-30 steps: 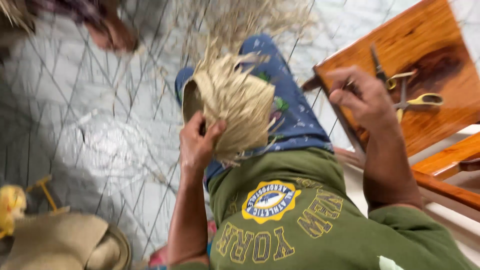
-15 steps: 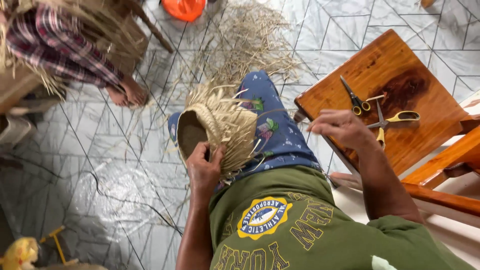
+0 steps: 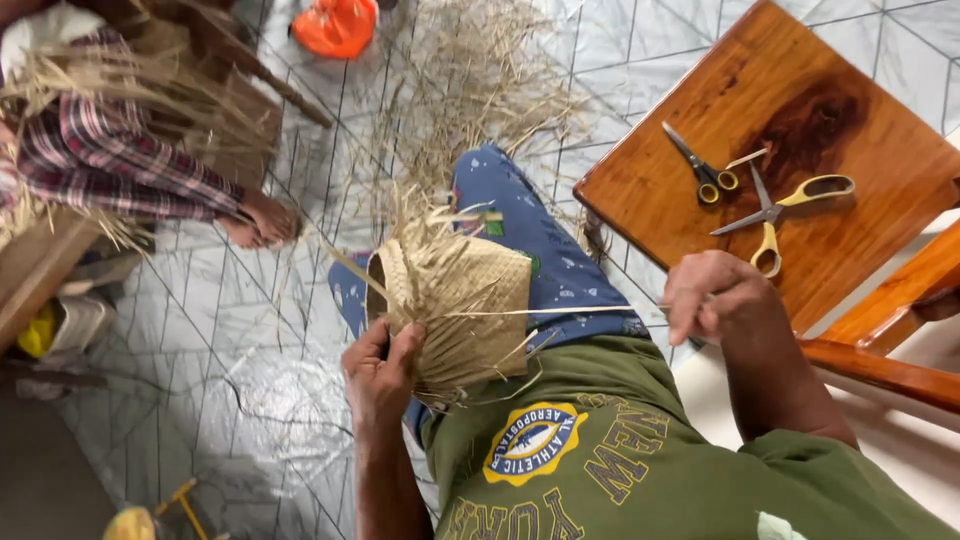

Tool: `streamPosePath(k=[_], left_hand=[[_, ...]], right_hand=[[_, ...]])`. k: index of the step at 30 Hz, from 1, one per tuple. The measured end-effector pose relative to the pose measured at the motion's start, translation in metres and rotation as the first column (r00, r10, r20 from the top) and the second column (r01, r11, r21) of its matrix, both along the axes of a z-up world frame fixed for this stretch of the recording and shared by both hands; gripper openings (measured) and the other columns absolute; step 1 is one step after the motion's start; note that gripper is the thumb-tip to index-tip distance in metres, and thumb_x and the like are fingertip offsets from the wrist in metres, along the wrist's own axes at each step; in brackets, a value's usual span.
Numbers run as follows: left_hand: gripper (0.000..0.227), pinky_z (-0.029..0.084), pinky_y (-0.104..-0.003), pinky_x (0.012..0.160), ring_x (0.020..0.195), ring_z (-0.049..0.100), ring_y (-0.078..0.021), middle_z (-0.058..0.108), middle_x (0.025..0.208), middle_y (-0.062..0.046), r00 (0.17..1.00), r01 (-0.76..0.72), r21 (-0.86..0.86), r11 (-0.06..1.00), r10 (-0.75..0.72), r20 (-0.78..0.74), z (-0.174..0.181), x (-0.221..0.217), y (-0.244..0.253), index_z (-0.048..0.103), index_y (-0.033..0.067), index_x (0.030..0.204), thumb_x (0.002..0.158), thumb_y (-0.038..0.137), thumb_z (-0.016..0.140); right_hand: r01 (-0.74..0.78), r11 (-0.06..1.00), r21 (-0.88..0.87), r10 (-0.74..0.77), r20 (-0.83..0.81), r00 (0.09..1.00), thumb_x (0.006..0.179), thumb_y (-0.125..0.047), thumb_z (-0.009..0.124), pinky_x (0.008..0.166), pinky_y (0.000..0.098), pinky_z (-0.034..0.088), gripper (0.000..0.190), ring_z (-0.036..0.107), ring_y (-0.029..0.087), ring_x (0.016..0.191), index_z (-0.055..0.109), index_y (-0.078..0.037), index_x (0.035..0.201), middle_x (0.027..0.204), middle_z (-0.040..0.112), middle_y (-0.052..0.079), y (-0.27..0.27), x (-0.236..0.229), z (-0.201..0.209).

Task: Refining the shape and finish of a hand-woven straw hat by tucking in loose ends and trimming excess straw with scissors.

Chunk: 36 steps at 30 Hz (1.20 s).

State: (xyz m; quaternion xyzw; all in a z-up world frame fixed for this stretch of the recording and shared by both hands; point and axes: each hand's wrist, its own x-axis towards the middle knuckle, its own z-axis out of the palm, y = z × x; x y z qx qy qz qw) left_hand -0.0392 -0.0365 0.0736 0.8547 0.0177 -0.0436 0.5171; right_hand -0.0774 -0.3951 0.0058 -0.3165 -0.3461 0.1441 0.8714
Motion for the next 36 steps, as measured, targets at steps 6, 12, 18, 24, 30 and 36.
streamPosePath(k=[6, 12, 18, 24, 30, 36], left_hand=[[0.022, 0.033, -0.027, 0.039, 0.044, 0.041, -0.0128, 0.054, 0.055, -0.005, 0.998, -0.048, 0.147, 0.988, 0.052, -0.024, -0.021, 0.034, 0.045, 0.069, -0.0023, 0.088, 0.083, 0.017, 0.061], [0.005, 0.031, -0.022, 0.037, 0.045, 0.039, -0.0069, 0.053, 0.057, -0.001, 0.984, 0.175, -0.129, 0.976, -0.176, 0.000, 0.010, 0.015, 0.019, 0.062, -0.0022, 0.072, 0.077, -0.001, 0.063], [0.007, 0.033, -0.022, 0.042, 0.048, 0.038, -0.0075, 0.055, 0.057, 0.000, 0.997, 0.048, -0.024, 0.999, -0.047, 0.064, 0.001, 0.016, 0.034, 0.064, -0.0028, 0.073, 0.078, 0.002, 0.065], [0.005, 0.035, -0.021, 0.043, 0.050, 0.044, -0.0073, 0.059, 0.061, -0.001, 0.999, 0.032, -0.081, 0.996, -0.029, 0.037, -0.007, 0.017, 0.047, 0.068, -0.0024, 0.081, 0.079, 0.001, 0.065], [0.022, 0.031, -0.019, 0.046, 0.051, 0.038, -0.0040, 0.052, 0.059, 0.005, 0.894, 0.257, -0.348, 0.902, -0.359, -0.269, -0.004, 0.023, 0.034, 0.069, 0.0000, 0.081, 0.083, 0.021, 0.066], [0.026, 0.031, -0.020, 0.054, 0.057, 0.037, -0.0053, 0.048, 0.064, 0.006, 0.860, 0.259, -0.480, 0.838, -0.427, -0.281, -0.016, 0.038, 0.039, 0.062, 0.0030, 0.077, 0.091, 0.023, 0.054]], right_hand=[[0.076, 0.674, -0.735, 0.167, 0.251, 0.954, 0.073, -0.003, 0.068, 0.042, 0.0248, 0.045, 0.027, 0.059, 0.011, 0.052, 0.069, -0.008, 0.099, 0.072, 0.061, 0.001, 0.046, 0.003, 0.058], [-0.599, 0.791, -0.125, 0.600, 0.356, 0.717, 0.109, -0.017, 0.043, 0.035, 0.0307, 0.027, 0.034, 0.032, 0.016, 0.037, 0.060, 0.011, 0.118, 0.060, 0.051, 0.006, 0.060, 0.012, 0.050], [0.855, -0.280, -0.437, -0.180, 0.898, 0.401, 0.107, 0.013, 0.075, 0.057, 0.0347, 0.035, 0.012, 0.041, 0.021, 0.060, 0.080, 0.012, 0.119, 0.084, 0.066, 0.016, 0.049, -0.003, 0.048], [0.505, 0.647, -0.571, -0.664, -0.097, 0.741, 0.097, -0.022, 0.041, 0.051, 0.0143, 0.021, 0.021, 0.022, 0.001, 0.051, 0.051, -0.016, 0.114, 0.058, 0.032, -0.009, -0.089, -0.017, -0.075], [0.854, 0.347, -0.389, -0.535, 0.665, 0.520, 0.069, -0.016, 0.066, 0.081, 0.0313, 0.036, 0.020, 0.046, 0.015, 0.082, 0.065, -0.009, 0.087, 0.094, 0.056, 0.005, 0.065, 0.000, 0.061], [0.880, 0.107, -0.463, -0.186, 0.860, 0.476, 0.086, -0.009, 0.075, 0.083, 0.0361, 0.037, 0.009, 0.050, 0.013, 0.068, 0.070, -0.005, 0.081, 0.081, 0.065, 0.005, 0.152, 0.049, 0.057]])
